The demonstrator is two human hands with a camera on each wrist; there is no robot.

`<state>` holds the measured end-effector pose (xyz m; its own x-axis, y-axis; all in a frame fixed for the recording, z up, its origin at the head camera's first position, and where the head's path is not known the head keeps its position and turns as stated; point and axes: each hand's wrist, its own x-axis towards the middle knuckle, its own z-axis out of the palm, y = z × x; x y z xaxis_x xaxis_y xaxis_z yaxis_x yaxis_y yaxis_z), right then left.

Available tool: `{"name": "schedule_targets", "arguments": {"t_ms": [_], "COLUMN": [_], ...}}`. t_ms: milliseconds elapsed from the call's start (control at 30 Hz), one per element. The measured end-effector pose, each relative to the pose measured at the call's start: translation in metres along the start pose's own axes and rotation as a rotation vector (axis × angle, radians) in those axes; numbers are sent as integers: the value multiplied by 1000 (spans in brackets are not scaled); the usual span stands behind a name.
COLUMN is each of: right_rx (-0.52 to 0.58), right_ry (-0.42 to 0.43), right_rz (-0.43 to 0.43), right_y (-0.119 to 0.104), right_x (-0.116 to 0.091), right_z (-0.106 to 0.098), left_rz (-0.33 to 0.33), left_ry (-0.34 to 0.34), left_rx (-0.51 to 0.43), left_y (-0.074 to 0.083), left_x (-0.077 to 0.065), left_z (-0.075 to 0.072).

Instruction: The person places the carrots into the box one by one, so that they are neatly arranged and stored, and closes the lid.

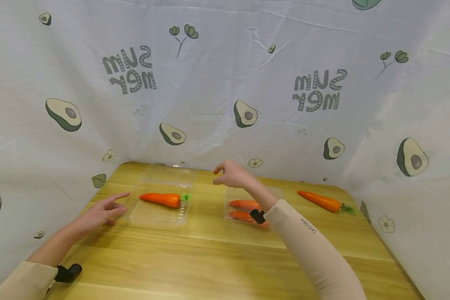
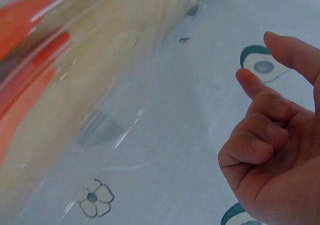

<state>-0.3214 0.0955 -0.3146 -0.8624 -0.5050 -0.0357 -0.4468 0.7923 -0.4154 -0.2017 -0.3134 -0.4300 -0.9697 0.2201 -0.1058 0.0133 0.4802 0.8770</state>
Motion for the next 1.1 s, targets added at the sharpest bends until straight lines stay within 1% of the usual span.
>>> {"name": "schedule_targets", "arguments": {"t_ms": [167, 300, 633, 933, 1100], "right_rx": [34, 39, 83, 90, 104], "right_ry": [10, 24, 46, 71, 78], "right_rz": [9, 19, 55, 85, 116], "right_y": [17, 31, 69, 92, 106], "right_x": [-9, -17, -33, -49, -56], "right_z": [-13, -21, -35, -47, -51], "left_rz": [-14, -7, -16, -12, -15], "left_ry": [10, 6, 12, 15, 9], "left_rx": [-2, 1, 4, 13, 9], "left_y": [-2, -1, 1, 1, 2], "left_x": [1, 0, -1, -1, -3], "left_z": [-1, -1, -1, -1, -1]}}
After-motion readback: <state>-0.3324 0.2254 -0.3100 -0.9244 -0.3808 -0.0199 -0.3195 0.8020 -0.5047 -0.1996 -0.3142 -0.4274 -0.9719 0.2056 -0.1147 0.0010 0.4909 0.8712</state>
